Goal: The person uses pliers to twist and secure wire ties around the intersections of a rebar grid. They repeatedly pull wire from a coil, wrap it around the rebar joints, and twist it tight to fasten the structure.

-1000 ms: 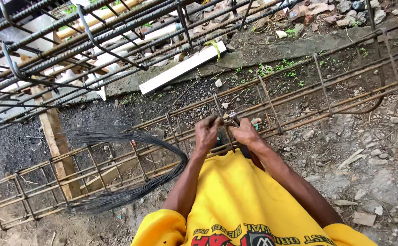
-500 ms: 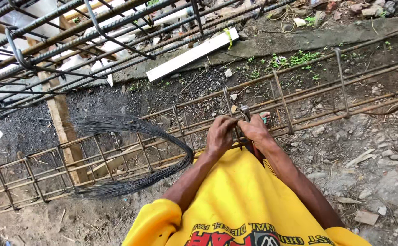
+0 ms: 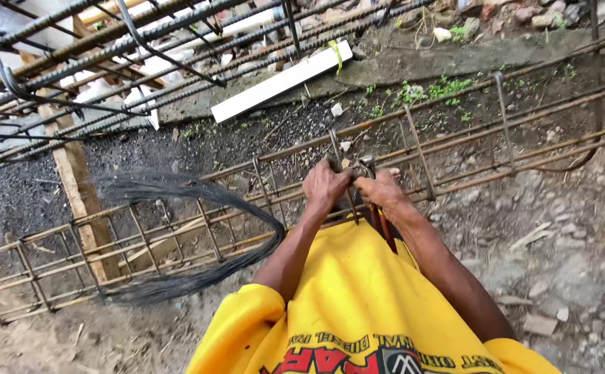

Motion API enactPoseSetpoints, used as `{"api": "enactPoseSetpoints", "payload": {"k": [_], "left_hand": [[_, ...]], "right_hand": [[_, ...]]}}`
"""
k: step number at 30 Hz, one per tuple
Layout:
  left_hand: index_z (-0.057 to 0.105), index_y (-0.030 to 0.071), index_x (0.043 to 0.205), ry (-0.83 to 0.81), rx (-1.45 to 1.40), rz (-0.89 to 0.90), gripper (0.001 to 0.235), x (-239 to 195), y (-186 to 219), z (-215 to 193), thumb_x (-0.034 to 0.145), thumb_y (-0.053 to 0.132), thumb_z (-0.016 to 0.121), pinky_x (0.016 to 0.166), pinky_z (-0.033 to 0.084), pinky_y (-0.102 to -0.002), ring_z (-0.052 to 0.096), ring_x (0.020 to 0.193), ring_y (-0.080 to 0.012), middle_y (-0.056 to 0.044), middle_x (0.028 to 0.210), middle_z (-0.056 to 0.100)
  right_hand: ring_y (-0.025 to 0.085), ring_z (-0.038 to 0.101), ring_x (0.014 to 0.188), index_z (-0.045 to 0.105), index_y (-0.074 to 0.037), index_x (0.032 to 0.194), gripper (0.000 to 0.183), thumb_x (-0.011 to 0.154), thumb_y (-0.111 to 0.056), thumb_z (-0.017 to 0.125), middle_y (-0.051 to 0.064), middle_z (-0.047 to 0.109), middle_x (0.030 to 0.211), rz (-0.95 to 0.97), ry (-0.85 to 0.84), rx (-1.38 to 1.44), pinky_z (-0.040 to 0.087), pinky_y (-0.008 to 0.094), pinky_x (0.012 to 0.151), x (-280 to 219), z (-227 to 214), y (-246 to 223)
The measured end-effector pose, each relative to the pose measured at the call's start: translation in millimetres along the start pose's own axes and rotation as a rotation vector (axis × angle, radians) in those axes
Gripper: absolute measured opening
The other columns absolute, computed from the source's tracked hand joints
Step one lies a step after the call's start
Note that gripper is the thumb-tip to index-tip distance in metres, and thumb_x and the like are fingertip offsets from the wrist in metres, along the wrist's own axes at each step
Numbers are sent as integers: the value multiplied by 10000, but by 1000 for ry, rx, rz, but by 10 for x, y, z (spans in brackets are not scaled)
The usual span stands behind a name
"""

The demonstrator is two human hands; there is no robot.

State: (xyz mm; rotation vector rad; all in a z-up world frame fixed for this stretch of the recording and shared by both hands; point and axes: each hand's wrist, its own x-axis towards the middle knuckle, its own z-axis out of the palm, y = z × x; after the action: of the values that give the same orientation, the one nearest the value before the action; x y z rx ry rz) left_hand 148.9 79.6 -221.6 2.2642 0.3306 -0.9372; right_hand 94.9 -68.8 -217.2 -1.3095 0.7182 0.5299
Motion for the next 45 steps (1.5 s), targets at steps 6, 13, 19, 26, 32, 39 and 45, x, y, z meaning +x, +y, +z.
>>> {"api": "enactPoseSetpoints", "payload": {"k": [6, 13, 19, 26, 32, 39, 45], "left_hand": [[628, 178, 996, 26, -12, -29, 317, 70, 103, 94, 764, 389, 674, 922, 521, -536, 698, 1064, -368, -125, 929, 733], [774, 213, 783, -15, 14, 110, 278, 254, -172, 194, 758, 471, 674, 826, 553, -522, 712, 951, -410, -141, 827, 739], [725, 4, 694, -183, -189, 574, 430, -84, -70, -297, 972, 307, 601, 977, 494, -524, 664, 1063, -426, -259, 800, 709], [760, 99, 703, -408, -105, 381, 333, 312, -168, -262, 891, 360, 675, 695, 494, -409, 667, 697, -322, -162, 687, 696], [762, 68, 810, -530, -184, 231, 328, 367, -82, -299, 876, 389, 757, 783, 506, -371, 685, 766, -265, -114, 744, 727], [723, -52, 823, -544, -512, 172, 187, 663, -296, -15, 735, 37, 584, 563, 590, -383, 599, 462, -191, -96, 562, 524], [746, -45, 824, -486, -585, 146, 224, 759, -353, 56, 713, 3, 557, 498, 553, -390, 580, 474, -220, -140, 590, 529]], "right_hand": [[42, 330, 327, 483, -128, 638, 205, 776, -49, 611, -64, 310, 449, 141, -57, 65, 294, 228, 333, 9, 100, -345], [46, 341, 319, 542, -78, 692, 101, 749, -10, 589, -36, 348, 458, 84, -62, 10, 297, 243, 312, -95, 103, -434], [34, 335, 322, 512, -80, 686, 107, 740, -22, 585, -39, 350, 468, 101, -95, -36, 299, 233, 307, 25, 74, -411], [43, 384, 333, 537, -64, 707, 80, 735, -30, 603, -24, 384, 477, 73, -77, -152, 318, 234, 318, 33, 55, -432], [122, 423, 310, 575, -17, 666, 100, 759, -30, 610, 48, 420, 425, 6, -65, -373, 327, 300, 312, 164, -5, -366], [415, 702, 940, 660, -85, 1223, 367, 872, -190, 636, 201, 730, 931, -133, -252, -1214, 538, 522, 834, -558, 403, -889], [398, 741, 871, 580, -161, 1383, 547, 836, -177, 577, 189, 740, 844, -417, -6, -1420, 557, 533, 846, -272, 368, -315]]}}
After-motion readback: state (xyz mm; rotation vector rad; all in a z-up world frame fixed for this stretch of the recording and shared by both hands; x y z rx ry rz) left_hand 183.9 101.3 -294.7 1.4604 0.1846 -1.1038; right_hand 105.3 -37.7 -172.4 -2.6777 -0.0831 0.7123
